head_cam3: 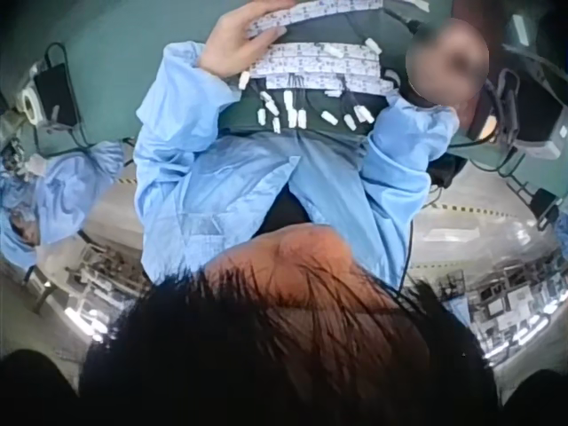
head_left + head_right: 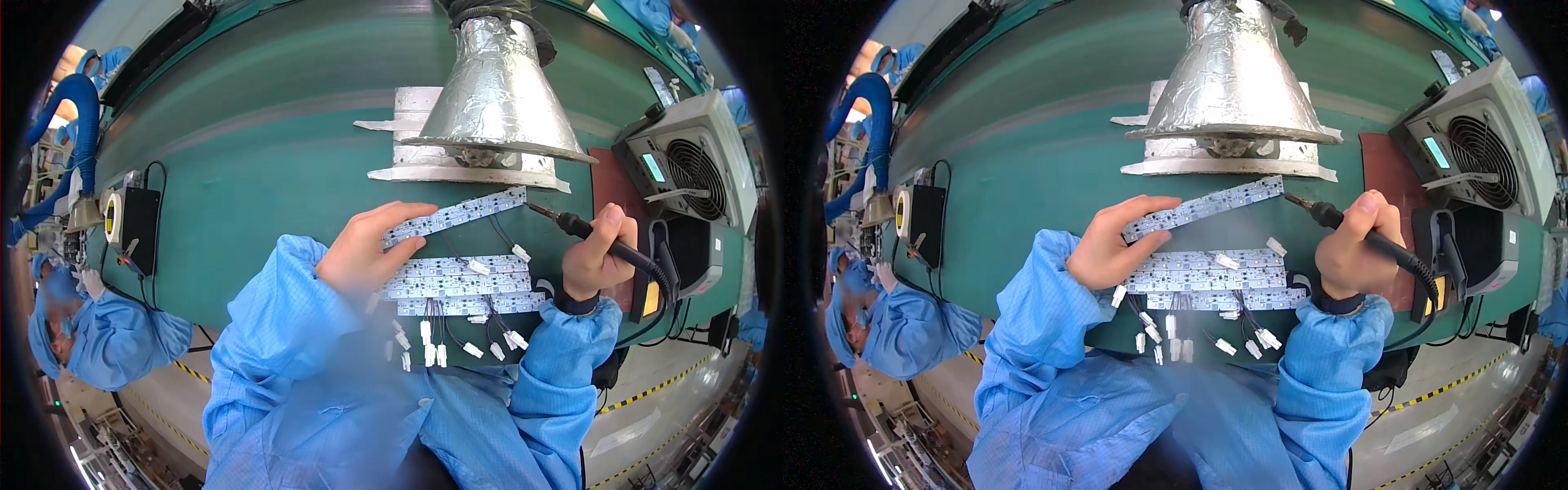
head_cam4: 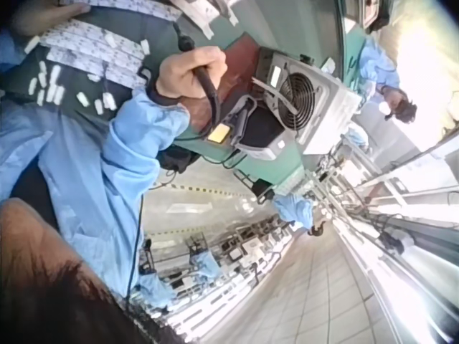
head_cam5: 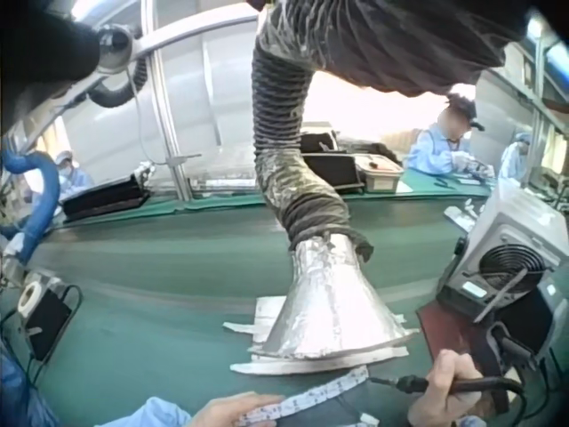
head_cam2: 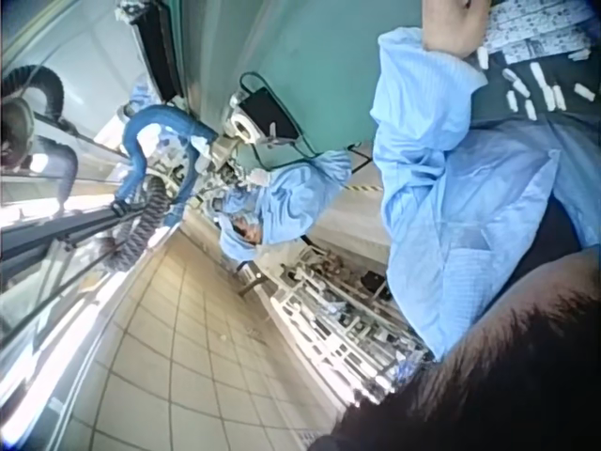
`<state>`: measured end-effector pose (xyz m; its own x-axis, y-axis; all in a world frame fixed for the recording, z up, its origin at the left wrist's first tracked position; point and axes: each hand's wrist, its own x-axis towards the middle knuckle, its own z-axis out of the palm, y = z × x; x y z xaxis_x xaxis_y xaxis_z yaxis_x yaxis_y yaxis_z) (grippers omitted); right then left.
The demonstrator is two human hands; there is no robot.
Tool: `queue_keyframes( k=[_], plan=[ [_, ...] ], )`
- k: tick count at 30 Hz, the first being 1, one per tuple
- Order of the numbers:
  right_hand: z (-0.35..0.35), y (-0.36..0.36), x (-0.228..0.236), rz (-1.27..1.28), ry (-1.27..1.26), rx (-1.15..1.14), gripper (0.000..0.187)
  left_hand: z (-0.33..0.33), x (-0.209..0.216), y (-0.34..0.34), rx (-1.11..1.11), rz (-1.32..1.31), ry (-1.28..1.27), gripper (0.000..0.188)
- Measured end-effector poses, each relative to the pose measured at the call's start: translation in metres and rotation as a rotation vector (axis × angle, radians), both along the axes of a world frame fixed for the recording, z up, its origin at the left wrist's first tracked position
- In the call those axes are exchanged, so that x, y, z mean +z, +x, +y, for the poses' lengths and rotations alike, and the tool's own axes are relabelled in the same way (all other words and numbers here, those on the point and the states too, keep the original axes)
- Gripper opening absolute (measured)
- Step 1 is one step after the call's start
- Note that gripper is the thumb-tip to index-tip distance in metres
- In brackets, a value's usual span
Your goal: Soldering electronic components onto LED strips at a manual assembly station.
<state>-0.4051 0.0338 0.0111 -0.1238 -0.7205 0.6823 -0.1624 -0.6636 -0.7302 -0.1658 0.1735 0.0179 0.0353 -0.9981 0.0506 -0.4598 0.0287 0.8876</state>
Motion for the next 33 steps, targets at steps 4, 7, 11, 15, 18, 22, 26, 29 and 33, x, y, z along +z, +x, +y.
queue_keyframes(
  k=[4, 7, 11, 15, 18, 22, 26, 29, 33],
  plan=[
    [-0.001, 0.0, -0.001, 0.002, -0.005, -0.014, 0.035, 0.0, 0.003, -0.002, 0.004, 0.01, 0.027, 0.037],
    [-0.001, 0.0, -0.002, 0.011, -0.015, -0.013, 0.035, 0.0, 0.003, -0.002, 0.009, 0.007, 0.02, 0.037],
    [-0.002, 0.0, -0.002, 0.01, -0.016, -0.009, 0.034, 0.0, 0.002, -0.001, 0.005, 0.006, 0.02, 0.038],
    [-0.003, 0.0, -0.004, 0.002, -0.028, -0.011, 0.034, 0.0, 0.003, -0.002, 0.009, 0.01, 0.027, 0.037],
    [-0.004, -0.002, -0.005, 0.016, -0.028, -0.005, 0.033, 0.0, 0.003, -0.002, 0.01, 0.017, 0.031, 0.037],
    [-0.001, -0.003, -0.002, 0.046, -0.004, -0.02, 0.032, 0.0, 0.002, -0.002, 0.008, 0.024, 0.024, 0.038],
    [-0.008, -0.009, 0.003, -0.048, -0.022, -0.13, 0.034, 0.0, 0.005, -0.003, 0.012, 0.026, 0.059, 0.039],
    [-0.02, -0.019, 0.003, -0.122, -0.044, -0.207, 0.035, 0.0, 0.006, -0.001, 0.012, 0.064, 0.091, 0.04],
    [-0.023, -0.018, 0.002, -0.084, -0.031, -0.249, 0.035, 0.004, 0.015, 0.006, 0.015, 0.132, 0.182, 0.043]
  ],
)
